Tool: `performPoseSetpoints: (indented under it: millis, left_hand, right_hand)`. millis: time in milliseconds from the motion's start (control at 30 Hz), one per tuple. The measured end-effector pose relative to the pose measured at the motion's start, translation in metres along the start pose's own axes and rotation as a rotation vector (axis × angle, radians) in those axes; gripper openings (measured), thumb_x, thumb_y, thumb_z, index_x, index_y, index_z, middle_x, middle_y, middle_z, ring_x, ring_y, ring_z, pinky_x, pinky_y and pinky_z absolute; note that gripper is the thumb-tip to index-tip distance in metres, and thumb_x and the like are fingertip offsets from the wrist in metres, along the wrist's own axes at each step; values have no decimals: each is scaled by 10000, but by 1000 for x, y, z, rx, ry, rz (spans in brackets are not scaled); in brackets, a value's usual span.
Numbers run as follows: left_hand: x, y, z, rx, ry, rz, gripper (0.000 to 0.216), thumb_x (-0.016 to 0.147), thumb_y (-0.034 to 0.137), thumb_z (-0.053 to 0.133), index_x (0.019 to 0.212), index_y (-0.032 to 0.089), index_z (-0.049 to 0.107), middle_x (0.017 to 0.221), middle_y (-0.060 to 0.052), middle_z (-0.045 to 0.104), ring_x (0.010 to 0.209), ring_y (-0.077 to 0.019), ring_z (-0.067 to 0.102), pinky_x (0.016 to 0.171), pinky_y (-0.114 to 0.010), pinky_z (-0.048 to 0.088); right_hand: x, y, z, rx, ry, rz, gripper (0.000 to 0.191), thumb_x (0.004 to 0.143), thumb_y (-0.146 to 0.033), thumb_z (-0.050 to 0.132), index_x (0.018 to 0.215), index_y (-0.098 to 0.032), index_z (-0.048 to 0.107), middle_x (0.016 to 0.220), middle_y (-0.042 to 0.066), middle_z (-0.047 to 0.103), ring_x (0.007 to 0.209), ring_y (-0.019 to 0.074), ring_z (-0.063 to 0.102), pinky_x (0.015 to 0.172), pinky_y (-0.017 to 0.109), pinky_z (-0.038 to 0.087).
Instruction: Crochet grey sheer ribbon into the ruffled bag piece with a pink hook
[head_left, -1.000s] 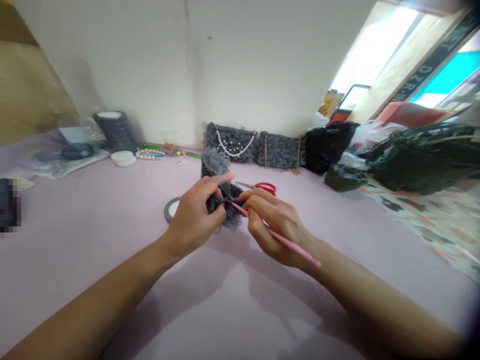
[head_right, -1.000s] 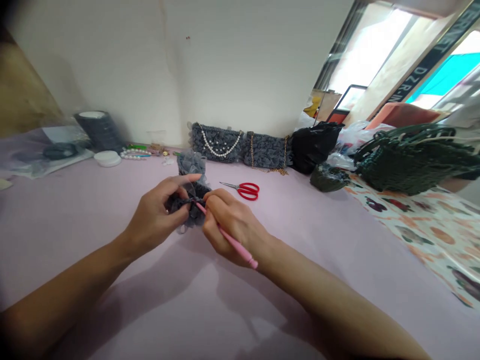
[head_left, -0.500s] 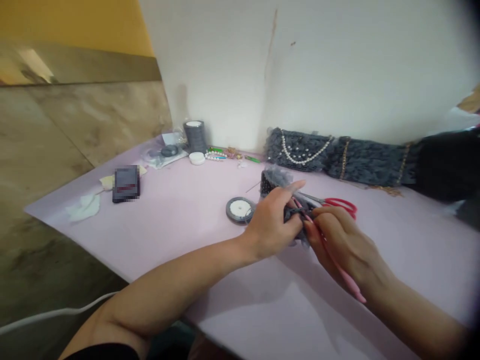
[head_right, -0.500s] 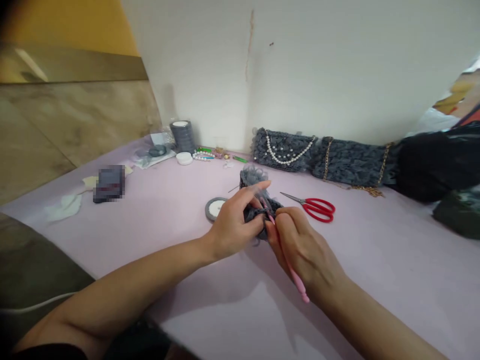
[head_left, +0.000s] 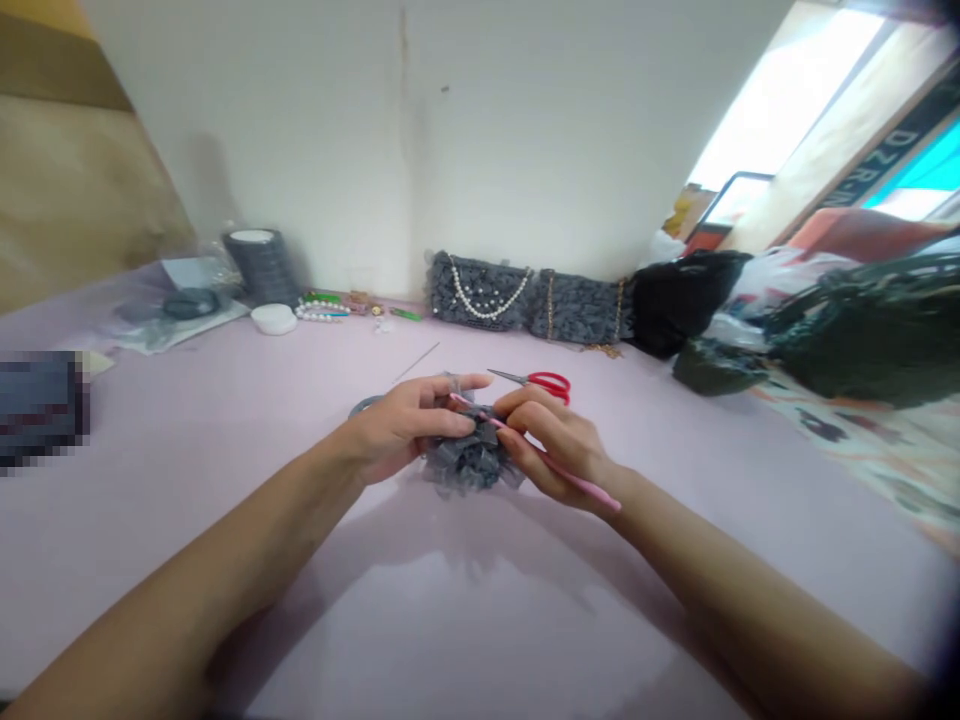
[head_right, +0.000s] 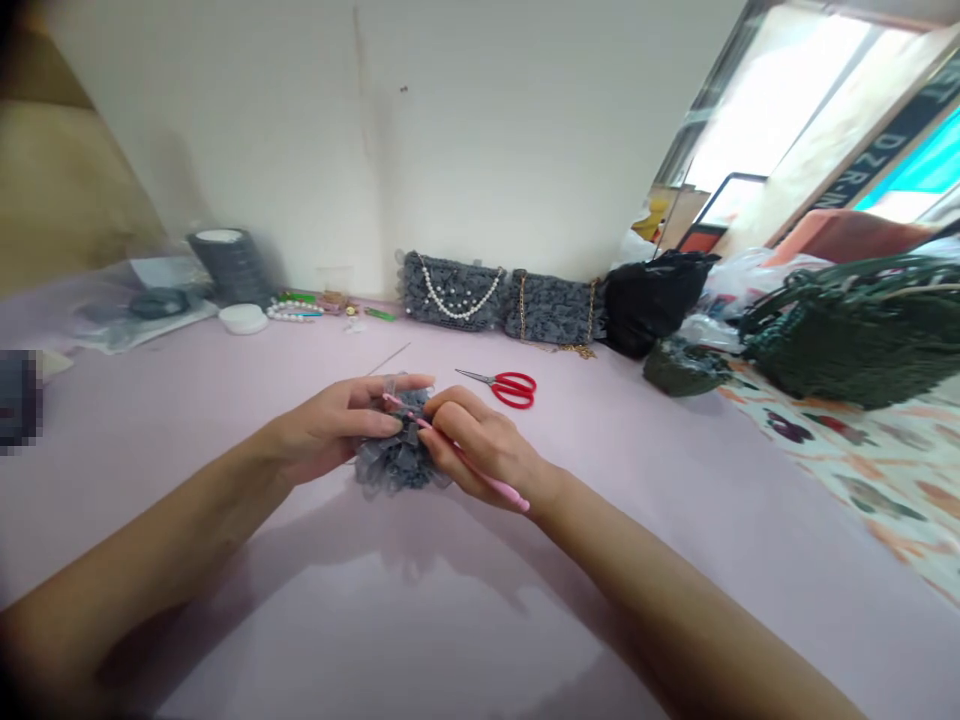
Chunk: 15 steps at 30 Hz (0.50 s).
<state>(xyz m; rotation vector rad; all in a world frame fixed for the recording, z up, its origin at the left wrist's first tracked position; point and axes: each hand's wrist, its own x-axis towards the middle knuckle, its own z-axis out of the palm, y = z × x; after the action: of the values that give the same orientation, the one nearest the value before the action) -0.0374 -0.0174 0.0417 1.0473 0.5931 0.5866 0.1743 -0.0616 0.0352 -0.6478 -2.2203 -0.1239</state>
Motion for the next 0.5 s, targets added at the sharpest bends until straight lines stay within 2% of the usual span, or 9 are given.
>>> performPoseSetpoints:
  millis: [133,267,367,500]
  left_hand:
    - [-2,5,-5,46,27,-4,637,701,198,795,1307,210,601,1037,-68,675,913,-205,651,843,-345,456]
    - [-2,8,-11,81,57,22,566,699,194,786,1249,207,654,877,-10,628,827,-167,635,765,-292,456]
    - [0,8,-14,88,50,39,511,692,179,775,1197,196,694,787,21,566,751,-133,611,700,-252,443]
    - [1,8,-17,84,43,45,493,674,149,755,1165,176,713,761,20,580,737,-130,615,691,-242,450]
  right_hand:
    - [2,0,-5,63,-66,25,76,968,-136,458,955,-176,521,938,98,630,793,153,608,671,281,537]
    - [4,-2,-10,105,-128,49,143,987,-148,416,1054,-154,542,991,117,654,827,154,617,694,283,538]
    - [6,-4,-14,137,-184,120,208,995,-164,395,1124,-137,556,975,107,666,797,145,621,686,275,533]
    - [5,-4,-16,228,-226,265,255,1003,-192,395,1155,-143,593,993,97,693,841,154,661,725,280,536]
